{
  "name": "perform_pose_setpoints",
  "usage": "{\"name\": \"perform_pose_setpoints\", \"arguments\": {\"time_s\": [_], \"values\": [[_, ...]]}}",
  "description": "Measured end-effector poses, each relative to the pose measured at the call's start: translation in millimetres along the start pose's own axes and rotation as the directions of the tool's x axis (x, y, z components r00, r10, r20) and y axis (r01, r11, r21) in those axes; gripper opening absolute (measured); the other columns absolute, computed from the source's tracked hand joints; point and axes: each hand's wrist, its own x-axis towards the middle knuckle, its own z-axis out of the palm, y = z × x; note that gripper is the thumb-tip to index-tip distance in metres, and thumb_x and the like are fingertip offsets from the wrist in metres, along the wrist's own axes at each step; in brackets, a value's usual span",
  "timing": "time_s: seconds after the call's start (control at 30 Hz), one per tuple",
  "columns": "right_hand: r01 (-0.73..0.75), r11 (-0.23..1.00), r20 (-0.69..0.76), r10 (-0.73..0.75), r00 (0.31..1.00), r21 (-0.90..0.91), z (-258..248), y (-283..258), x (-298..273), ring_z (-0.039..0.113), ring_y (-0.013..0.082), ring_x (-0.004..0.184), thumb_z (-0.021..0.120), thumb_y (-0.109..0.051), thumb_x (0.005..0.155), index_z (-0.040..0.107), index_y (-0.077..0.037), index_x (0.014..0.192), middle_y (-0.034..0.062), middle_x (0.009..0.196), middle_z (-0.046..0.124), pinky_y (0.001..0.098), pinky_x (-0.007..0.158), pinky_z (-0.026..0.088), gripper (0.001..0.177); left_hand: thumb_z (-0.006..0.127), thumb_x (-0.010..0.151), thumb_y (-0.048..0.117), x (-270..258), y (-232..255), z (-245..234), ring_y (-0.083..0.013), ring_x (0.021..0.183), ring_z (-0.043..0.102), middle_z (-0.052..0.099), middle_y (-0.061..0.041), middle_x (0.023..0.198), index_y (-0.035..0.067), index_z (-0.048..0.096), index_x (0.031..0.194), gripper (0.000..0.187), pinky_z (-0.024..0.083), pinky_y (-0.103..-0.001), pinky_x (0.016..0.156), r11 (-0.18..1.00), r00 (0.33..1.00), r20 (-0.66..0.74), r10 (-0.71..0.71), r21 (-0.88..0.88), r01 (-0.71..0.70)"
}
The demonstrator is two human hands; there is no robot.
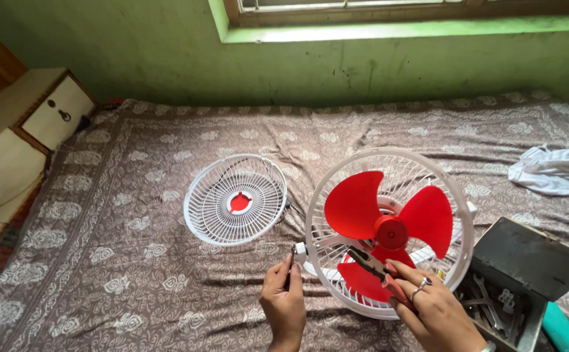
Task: The person is repairing a small electric fan. They use pliers and a wrench to tighten a screw on the fan's neck joint, then manually spin the blades to test the movement.
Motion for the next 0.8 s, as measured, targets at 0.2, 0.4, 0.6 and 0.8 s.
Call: {"name": "perform_pose_setpoints", "arguments": {"time_s": [0.2, 0.4, 0.6, 0.8], "values": [[0.041, 0.999, -0.044, -0.042, 0.998, -0.023, 1.8, -4.0, -2.2, 0.060, 0.0311, 0.125, 0.074, -0.017, 0.080, 0.072, -0.003, 0.115, 0.0107, 0.139, 0.064, 0.0428, 0.102, 0.047, 0.038, 0.064, 0.093, 0.009, -4.0, -9.1, -2.0, -0.0089, 0.061, 0.061, 0.071, -0.002, 0.092, 0.004, 0.076, 0.120, 0.030, 0.050, -0.025, 0.054, 0.963, 0.972, 0.074, -0.222, -0.139, 0.230], [-0.065, 0.992, -0.101, 0.076, 0.992, 0.111, 21.3, -15.4, -16.5, 0.066, 0.0283, 0.121, 0.074, -0.016, 0.081, 0.073, -0.002, 0.107, 0.0157, 0.134, 0.066, 0.0409, 0.101, 0.050, 0.030, 0.057, 0.102, 0.013, -8.3, -36.3, -5.6, -0.0074, 0.062, 0.046, 0.055, -0.002, 0.081, -0.002, 0.067, 0.112, 0.020, 0.039, -0.023, 0.053, 0.476, 0.849, 0.247, -0.467, -0.739, 0.477], [-0.181, 0.798, 0.020, 0.207, 0.978, 0.575, 96.5, -33.6, -29.1, 0.067, 0.0255, 0.121, 0.069, -0.011, 0.088, 0.075, -0.001, 0.110, 0.0175, 0.136, 0.066, 0.0378, 0.100, 0.050, 0.025, 0.050, 0.101, 0.015, -29.9, -38.4, -16.1, -0.0222, 0.082, 0.064, 0.066, -0.014, 0.093, 0.001, 0.062, 0.096, 0.019, 0.056, -0.034, 0.081, 0.486, 0.826, 0.438, -0.355, -0.668, 0.563], [-0.053, 0.756, 0.015, 0.058, 0.998, 0.652, 131.8, -41.6, -22.6, 0.072, 0.0204, 0.114, 0.056, -0.014, 0.102, 0.077, -0.001, 0.104, 0.0153, 0.120, 0.074, 0.0319, 0.097, 0.054, 0.025, 0.060, 0.097, 0.008, -71.2, -68.7, -19.1, -0.0228, 0.137, 0.057, 0.059, -0.014, 0.145, -0.007, 0.072, 0.100, 0.019, 0.049, -0.038, 0.112, 0.485, 0.793, 0.597, 0.120, -0.732, 0.478]]}}
